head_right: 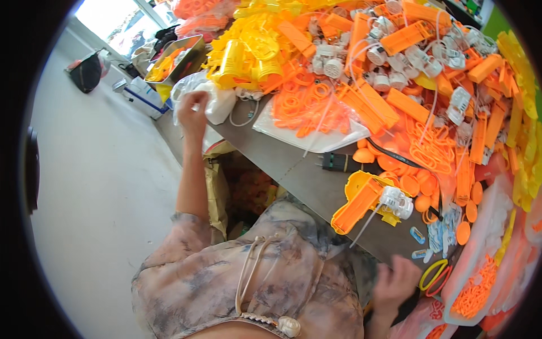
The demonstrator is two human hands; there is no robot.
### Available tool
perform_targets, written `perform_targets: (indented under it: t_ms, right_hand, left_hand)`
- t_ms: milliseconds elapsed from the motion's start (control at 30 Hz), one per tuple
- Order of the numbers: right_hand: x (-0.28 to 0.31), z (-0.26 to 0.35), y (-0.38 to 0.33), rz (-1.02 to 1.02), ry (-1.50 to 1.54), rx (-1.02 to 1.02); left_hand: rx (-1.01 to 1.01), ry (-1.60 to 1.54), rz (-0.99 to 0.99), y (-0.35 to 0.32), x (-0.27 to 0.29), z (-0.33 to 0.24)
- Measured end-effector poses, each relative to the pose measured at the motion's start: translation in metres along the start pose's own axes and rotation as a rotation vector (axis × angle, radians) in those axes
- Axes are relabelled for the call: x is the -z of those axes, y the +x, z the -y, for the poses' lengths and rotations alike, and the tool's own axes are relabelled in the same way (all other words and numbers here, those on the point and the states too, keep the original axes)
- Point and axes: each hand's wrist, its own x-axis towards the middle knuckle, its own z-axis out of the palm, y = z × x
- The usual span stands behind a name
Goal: Assembling a yellow plastic toy dart gun by installing internal mechanisms and fitting the outer casing.
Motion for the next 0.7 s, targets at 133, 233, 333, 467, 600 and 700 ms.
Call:
perform_targets:
  t_ms: [133,233,333,467,600,700]
  right_hand:
    - [-0.044,0.036,0.015,0.040,0.035,0.235]
    - [-0.067,0.028,0.018,0.010,0.059,0.346]
    - [-0.073,0.024,0.019,-0.050,0.132,0.360]
    - [-0.064,0.033,0.027,-0.150,0.302,0.285]
    - [-0.055,0.030,0.017,-0.209,0.433,0.004]
    - [-0.045,0.031,0.020,-0.281,0.626,-0.233]
  left_hand:
    - [-0.220,-0.530,0.372,-0.049,-0.016,-0.130]
    - [-0.501,-0.888,0.676,-0.095,-0.039,-0.186]
    - [-0.634,-1.054,0.824,-0.119,-0.049,-0.222]
    - [-0.863,-1.062,0.977,-0.133,-0.056,-0.239]
    - [-0.820,-1.031,0.983,-0.149,-0.069,-0.251]
    - [-0.699,-1.108,1.046,-0.155,-0.081,-0.260]
